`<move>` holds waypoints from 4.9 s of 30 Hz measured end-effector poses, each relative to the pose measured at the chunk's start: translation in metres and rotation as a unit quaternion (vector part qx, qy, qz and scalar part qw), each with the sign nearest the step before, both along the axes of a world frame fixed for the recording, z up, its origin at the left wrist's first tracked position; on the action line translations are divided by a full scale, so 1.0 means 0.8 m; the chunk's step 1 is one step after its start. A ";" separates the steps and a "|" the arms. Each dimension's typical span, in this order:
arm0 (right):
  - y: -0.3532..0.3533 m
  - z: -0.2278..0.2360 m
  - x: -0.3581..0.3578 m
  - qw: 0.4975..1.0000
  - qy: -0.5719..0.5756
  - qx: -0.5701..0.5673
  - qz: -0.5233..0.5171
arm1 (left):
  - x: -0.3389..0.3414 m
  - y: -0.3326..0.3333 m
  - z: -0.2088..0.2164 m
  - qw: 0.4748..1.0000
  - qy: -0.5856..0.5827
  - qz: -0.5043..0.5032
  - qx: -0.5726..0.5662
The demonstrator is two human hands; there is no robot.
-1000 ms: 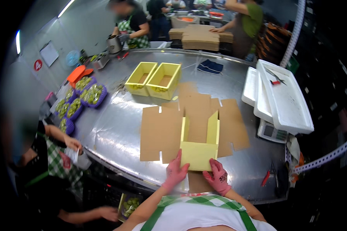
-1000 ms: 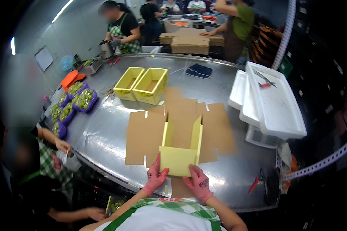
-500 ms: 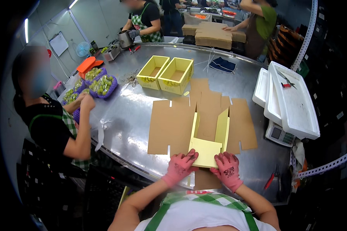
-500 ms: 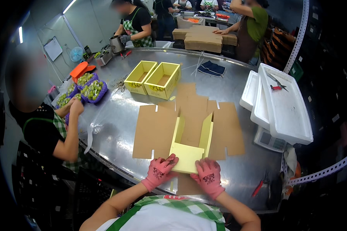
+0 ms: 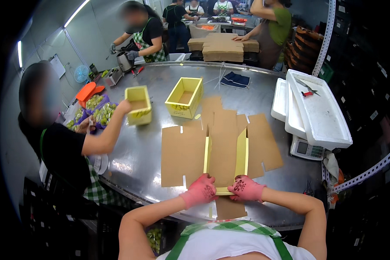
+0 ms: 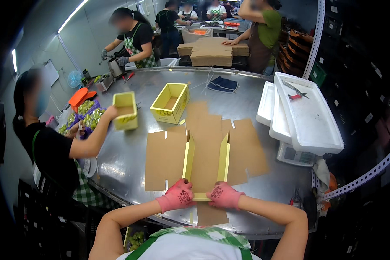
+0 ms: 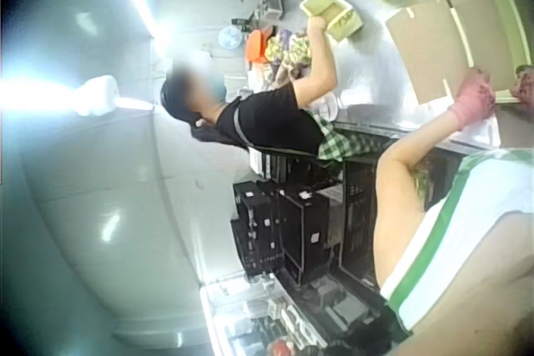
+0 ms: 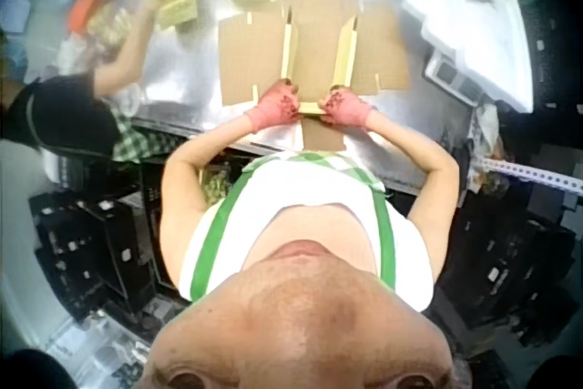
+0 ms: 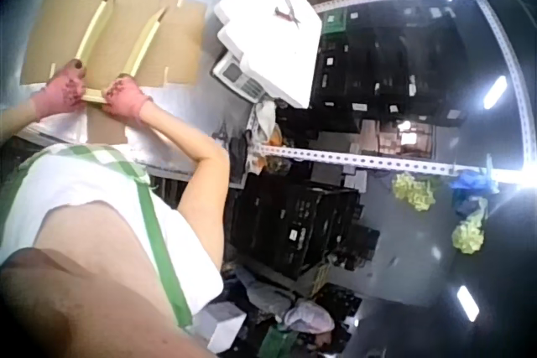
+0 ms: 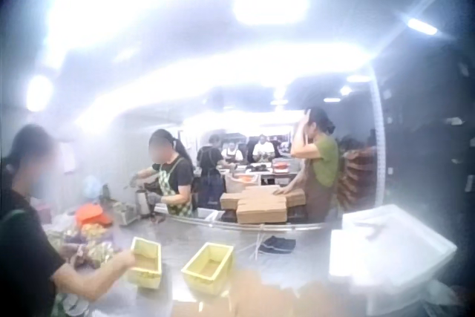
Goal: The person assembles flat cardboard sheets into rectangular boxes by folding the sides and tucking the tabs into slots. They repeatedly pick up new sheets, fold them into shape, and place the finished boxes on the table. The task is performed by hand without tools.
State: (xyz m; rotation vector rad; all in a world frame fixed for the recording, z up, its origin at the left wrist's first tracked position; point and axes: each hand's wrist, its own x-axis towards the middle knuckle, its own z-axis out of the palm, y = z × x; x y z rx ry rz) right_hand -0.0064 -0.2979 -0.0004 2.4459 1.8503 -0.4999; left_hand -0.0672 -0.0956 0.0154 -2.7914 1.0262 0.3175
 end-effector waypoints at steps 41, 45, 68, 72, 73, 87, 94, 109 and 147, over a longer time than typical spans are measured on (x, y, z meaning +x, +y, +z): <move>-0.023 -0.047 -0.029 0.583 0.394 0.476 -0.528 | 0.028 -0.025 -0.017 0.958 0.278 0.017 -0.073; -0.001 -0.064 -0.029 0.542 0.490 0.448 -0.514 | 0.037 -0.027 -0.045 0.947 0.308 -0.068 -0.069; 0.006 -0.048 0.026 0.756 0.461 0.269 -0.379 | 0.065 -0.031 -0.082 0.778 0.584 0.017 -0.231; 0.001 -0.046 0.016 0.692 0.543 0.279 -0.387 | 0.067 -0.041 -0.077 0.772 0.588 -0.015 -0.241; 0.002 -0.050 0.013 0.686 0.539 0.293 -0.392 | 0.067 -0.040 -0.073 0.783 0.570 -0.024 -0.248; 0.009 -0.042 0.017 0.713 0.486 0.300 -0.406 | 0.044 -0.048 -0.053 0.549 0.711 0.208 -0.388; 0.009 -0.055 0.013 0.726 0.484 0.301 -0.385 | 0.049 -0.047 -0.061 0.618 0.674 0.113 -0.389; 0.008 -0.040 0.016 0.637 0.558 0.312 -0.430 | 0.073 -0.052 -0.058 0.695 0.665 0.062 -0.266; 0.019 -0.027 0.009 0.791 0.322 0.255 -0.453 | 0.065 -0.047 -0.052 0.792 0.559 0.056 -0.239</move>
